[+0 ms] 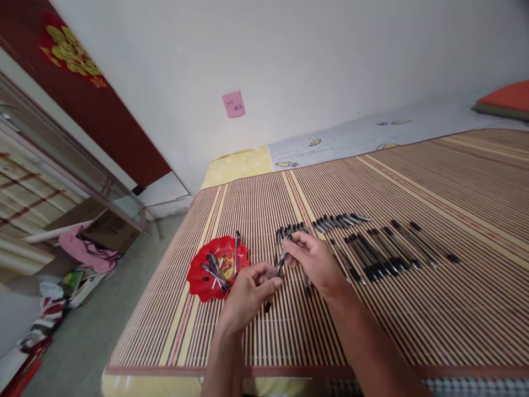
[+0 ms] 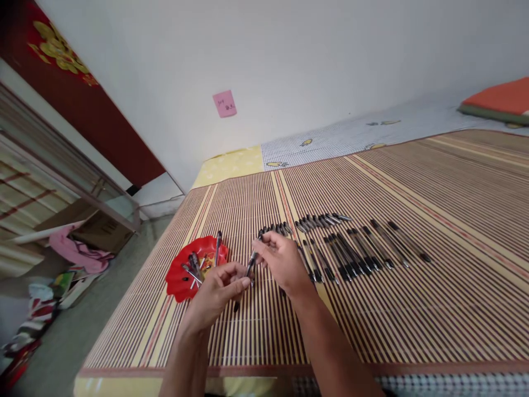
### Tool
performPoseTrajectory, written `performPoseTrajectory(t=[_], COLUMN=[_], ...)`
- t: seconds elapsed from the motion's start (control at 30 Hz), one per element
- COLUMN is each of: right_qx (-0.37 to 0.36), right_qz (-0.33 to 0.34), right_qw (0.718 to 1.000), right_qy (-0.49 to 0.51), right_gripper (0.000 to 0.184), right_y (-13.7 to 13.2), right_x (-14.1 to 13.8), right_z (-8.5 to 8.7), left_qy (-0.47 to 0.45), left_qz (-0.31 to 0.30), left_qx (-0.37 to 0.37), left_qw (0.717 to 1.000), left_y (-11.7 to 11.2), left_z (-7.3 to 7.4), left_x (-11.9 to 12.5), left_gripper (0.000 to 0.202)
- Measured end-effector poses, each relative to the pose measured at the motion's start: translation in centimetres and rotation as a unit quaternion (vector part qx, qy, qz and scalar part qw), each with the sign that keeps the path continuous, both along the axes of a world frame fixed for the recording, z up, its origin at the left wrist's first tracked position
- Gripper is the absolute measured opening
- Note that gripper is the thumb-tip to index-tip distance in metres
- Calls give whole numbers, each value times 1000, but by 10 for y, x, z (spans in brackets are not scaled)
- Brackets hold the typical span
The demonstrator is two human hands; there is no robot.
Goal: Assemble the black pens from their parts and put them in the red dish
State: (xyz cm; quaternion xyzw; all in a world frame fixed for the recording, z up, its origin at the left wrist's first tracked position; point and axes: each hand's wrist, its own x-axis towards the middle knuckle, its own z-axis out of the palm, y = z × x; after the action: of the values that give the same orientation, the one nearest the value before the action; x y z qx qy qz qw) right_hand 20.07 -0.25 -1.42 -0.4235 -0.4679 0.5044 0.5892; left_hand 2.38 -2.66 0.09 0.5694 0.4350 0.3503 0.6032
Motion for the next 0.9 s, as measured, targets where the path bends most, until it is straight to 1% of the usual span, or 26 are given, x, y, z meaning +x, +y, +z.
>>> performPoseTrajectory(t=[0.07,0.1,0.17,0.23,0.3,0.37,0.43,0.5,0.6,0.8,0.9], right_qx=[-13,-16,-15,-6,-4,-7,-9,-5,3,7,5], right_qz=[-61,-93,-145,-168,-153,-111,-62,-27,-4,-51,-36], right_qw=[996,990,973,962,965,976,988,995,998,994,994], right_qy=[64,106,178,214,213,186,142,97,66,101,102], right_gripper=[29,30,31,31,30,29,29,29,32,33,33], right_y=[2,3,5,6,5,3,0,-3,-7,-4,-5], right_x=[13,21,34,41,38,26,11,-4,-17,-22,-24], right_z=[1,1,1,0,-1,-1,-1,0,2,4,4], left_qy=[-11,-26,-84,-163,-239,-294,-325,-342,-361,-381,-380], left_qz=[-8,0,49,130,217,292,342,361,357,370,364], left_qx=[-17,-24,-31,-30,-33,-42,-48,-50,-53,-64,-63], left_qw=[1000,999,995,978,946,909,880,866,860,845,848], left_y=[-1,-1,2,6,10,12,13,13,14,13,12], left_z=[-2,-3,-5,-5,-3,0,2,4,5,7,7], left_x=[1,0,-1,-4,-6,-8,-9,-8,-4,1,4], left_gripper=[20,21,21,21,19,14,9,10,14,17,15])
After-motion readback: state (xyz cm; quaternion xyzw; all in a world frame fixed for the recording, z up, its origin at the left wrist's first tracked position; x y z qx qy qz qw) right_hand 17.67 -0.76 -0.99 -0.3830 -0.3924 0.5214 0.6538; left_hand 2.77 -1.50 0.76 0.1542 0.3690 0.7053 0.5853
